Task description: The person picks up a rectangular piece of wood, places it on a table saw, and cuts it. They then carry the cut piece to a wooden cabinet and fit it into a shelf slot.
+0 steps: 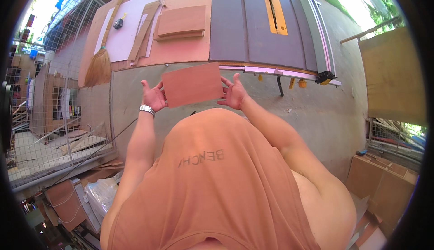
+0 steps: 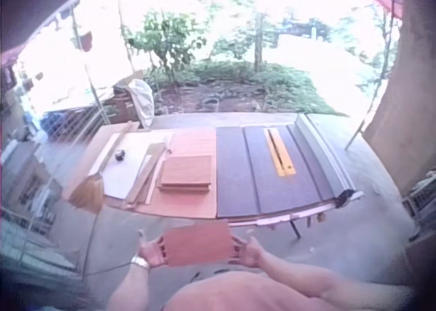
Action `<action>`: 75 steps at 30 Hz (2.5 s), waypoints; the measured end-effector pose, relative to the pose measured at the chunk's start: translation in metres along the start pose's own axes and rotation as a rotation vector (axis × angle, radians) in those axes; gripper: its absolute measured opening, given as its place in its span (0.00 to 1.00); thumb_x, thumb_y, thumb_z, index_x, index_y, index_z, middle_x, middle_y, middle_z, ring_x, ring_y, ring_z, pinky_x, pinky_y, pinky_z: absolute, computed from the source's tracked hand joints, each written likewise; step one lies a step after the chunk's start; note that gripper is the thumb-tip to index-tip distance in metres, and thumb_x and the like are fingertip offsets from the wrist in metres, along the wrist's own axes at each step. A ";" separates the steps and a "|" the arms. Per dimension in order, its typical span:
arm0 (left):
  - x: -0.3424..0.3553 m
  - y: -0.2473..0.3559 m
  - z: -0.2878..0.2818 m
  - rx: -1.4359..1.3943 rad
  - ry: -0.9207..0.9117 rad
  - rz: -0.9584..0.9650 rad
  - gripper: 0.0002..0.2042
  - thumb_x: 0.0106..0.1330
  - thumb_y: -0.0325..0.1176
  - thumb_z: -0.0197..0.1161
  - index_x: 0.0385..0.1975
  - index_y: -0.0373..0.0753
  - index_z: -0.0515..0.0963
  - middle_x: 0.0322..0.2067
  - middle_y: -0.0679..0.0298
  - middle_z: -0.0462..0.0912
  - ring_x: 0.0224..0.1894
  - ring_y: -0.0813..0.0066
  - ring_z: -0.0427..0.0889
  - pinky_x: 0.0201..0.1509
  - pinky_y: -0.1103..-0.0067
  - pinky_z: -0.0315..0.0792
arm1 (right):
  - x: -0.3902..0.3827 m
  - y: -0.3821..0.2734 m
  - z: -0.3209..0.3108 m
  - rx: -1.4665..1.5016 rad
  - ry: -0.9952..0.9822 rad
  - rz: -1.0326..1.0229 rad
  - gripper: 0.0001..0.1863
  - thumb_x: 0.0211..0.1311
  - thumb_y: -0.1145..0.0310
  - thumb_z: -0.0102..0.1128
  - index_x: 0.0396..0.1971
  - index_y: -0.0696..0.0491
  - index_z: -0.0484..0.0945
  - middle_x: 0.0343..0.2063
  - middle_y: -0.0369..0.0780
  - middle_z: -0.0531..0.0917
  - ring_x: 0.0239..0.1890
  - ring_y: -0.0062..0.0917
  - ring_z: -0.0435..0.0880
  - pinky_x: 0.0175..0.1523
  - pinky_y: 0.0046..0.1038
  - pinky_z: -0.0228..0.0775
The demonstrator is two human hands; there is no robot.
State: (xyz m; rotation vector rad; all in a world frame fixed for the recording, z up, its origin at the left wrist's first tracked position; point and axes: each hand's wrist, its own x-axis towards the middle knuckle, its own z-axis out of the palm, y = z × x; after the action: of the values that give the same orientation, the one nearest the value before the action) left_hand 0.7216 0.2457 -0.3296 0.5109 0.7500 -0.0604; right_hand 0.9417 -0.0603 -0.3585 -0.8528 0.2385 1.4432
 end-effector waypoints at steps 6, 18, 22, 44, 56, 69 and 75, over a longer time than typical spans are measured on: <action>0.001 -0.003 -0.017 -0.046 0.038 0.004 0.57 0.48 0.89 0.24 0.66 0.50 0.69 0.63 0.58 0.73 0.64 0.48 0.69 0.65 0.36 0.53 | -0.006 0.000 0.008 -0.035 -0.057 -0.002 0.54 0.55 0.15 0.20 0.75 0.36 0.55 0.70 0.41 0.66 0.72 0.44 0.59 0.74 0.60 0.36; -0.001 -0.007 -0.029 -0.050 0.026 0.044 0.56 0.49 0.89 0.27 0.66 0.49 0.69 0.63 0.58 0.73 0.63 0.45 0.69 0.61 0.37 0.59 | -0.003 0.002 0.009 -0.068 -0.125 0.005 0.54 0.54 0.14 0.23 0.73 0.36 0.60 0.64 0.36 0.73 0.63 0.33 0.71 0.61 0.50 0.63; -0.002 -0.007 -0.028 -0.041 0.028 0.042 0.56 0.49 0.89 0.27 0.66 0.50 0.69 0.64 0.59 0.73 0.63 0.46 0.69 0.61 0.38 0.60 | -0.002 0.003 0.007 -0.060 -0.149 0.008 0.55 0.53 0.14 0.23 0.73 0.36 0.60 0.64 0.36 0.73 0.63 0.34 0.71 0.60 0.50 0.63; -0.012 -0.075 -0.070 0.289 0.452 0.292 0.17 0.68 0.32 0.63 0.55 0.34 0.75 0.48 0.57 0.84 0.49 0.65 0.85 0.52 0.66 0.80 | 0.038 0.038 -0.018 -0.656 0.003 0.267 0.38 0.73 0.52 0.53 0.77 0.34 0.47 0.66 0.43 0.70 0.62 0.43 0.74 0.56 0.51 0.69; -0.084 -0.334 -0.227 0.565 1.389 0.026 0.25 0.62 0.35 0.66 0.59 0.38 0.72 0.52 0.46 0.82 0.56 0.47 0.80 0.60 0.63 0.73 | 0.117 -0.016 -0.102 -1.818 0.382 0.086 0.57 0.59 0.67 0.64 0.77 0.49 0.29 0.38 0.47 0.86 0.41 0.45 0.84 0.48 0.40 0.75; -0.189 -0.492 -0.151 0.664 1.278 -0.525 0.21 0.65 0.31 0.63 0.56 0.33 0.72 0.53 0.44 0.79 0.57 0.44 0.77 0.59 0.61 0.72 | 0.180 -0.025 -0.128 -1.293 0.722 0.066 0.59 0.65 0.64 0.62 0.74 0.36 0.19 0.68 0.50 0.63 0.55 0.50 0.79 0.54 0.51 0.72; -0.176 -0.481 -0.171 0.553 1.333 -0.410 0.25 0.65 0.33 0.65 0.61 0.32 0.70 0.57 0.44 0.78 0.61 0.46 0.76 0.63 0.62 0.70 | 0.191 -0.032 -0.143 -0.957 0.598 0.194 0.47 0.67 0.60 0.60 0.74 0.37 0.34 0.59 0.45 0.70 0.50 0.43 0.80 0.47 0.47 0.73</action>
State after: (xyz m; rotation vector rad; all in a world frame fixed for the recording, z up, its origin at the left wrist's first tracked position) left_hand 0.3717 -0.1191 -0.5208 0.9148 2.1750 -0.3341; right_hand 1.0515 -0.0014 -0.5651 -2.0945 0.0570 1.4306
